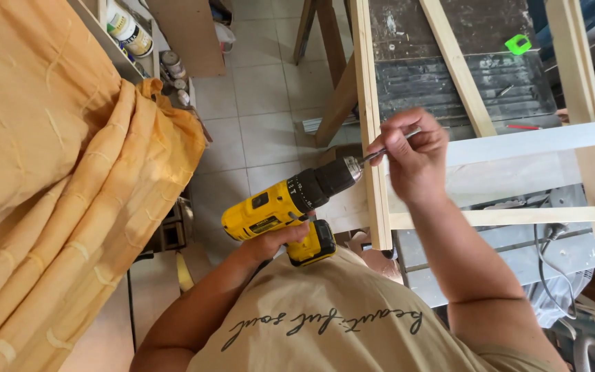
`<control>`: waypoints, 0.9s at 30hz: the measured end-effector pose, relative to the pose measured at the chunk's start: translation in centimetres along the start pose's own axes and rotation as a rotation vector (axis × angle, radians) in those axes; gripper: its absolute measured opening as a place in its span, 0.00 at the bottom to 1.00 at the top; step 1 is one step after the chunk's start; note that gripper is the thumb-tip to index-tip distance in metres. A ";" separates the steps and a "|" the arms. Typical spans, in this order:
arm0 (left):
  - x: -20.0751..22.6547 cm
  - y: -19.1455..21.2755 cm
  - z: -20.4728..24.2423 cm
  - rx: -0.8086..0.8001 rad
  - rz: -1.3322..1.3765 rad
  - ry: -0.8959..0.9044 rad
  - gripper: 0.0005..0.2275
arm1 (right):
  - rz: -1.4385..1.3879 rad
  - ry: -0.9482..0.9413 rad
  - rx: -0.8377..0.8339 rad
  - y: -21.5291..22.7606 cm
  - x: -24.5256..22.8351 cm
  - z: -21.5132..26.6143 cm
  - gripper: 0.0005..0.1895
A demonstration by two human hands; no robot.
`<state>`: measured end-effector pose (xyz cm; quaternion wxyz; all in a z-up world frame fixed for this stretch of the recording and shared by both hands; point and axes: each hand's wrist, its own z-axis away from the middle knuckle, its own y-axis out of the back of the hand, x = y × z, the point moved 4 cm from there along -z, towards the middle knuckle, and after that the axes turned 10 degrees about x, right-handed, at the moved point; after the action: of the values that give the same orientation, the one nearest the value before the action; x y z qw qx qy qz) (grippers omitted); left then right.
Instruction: Assembling a wooden frame by aligning slats and fastening them with a power drill and screws.
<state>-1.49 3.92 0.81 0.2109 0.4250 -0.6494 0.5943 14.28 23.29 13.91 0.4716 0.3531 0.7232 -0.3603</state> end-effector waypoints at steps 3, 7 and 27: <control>-1.6 0.9 0.6 -0.009 -0.055 -0.004 0.08 | -0.229 0.045 0.119 -2.0 0.5 1.0 0.16; -6.0 1.6 1.9 -0.039 -0.186 -0.009 0.16 | -0.487 -0.140 0.231 -5.6 -0.3 2.5 0.21; -1.9 -3.3 2.2 0.241 -0.928 -0.417 0.13 | -0.553 -0.220 0.259 -5.9 1.6 3.8 0.18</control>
<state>2.73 2.63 0.86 0.2680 0.7986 -0.3476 0.4117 10.42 17.46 12.45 0.3825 0.1593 0.6845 -0.5998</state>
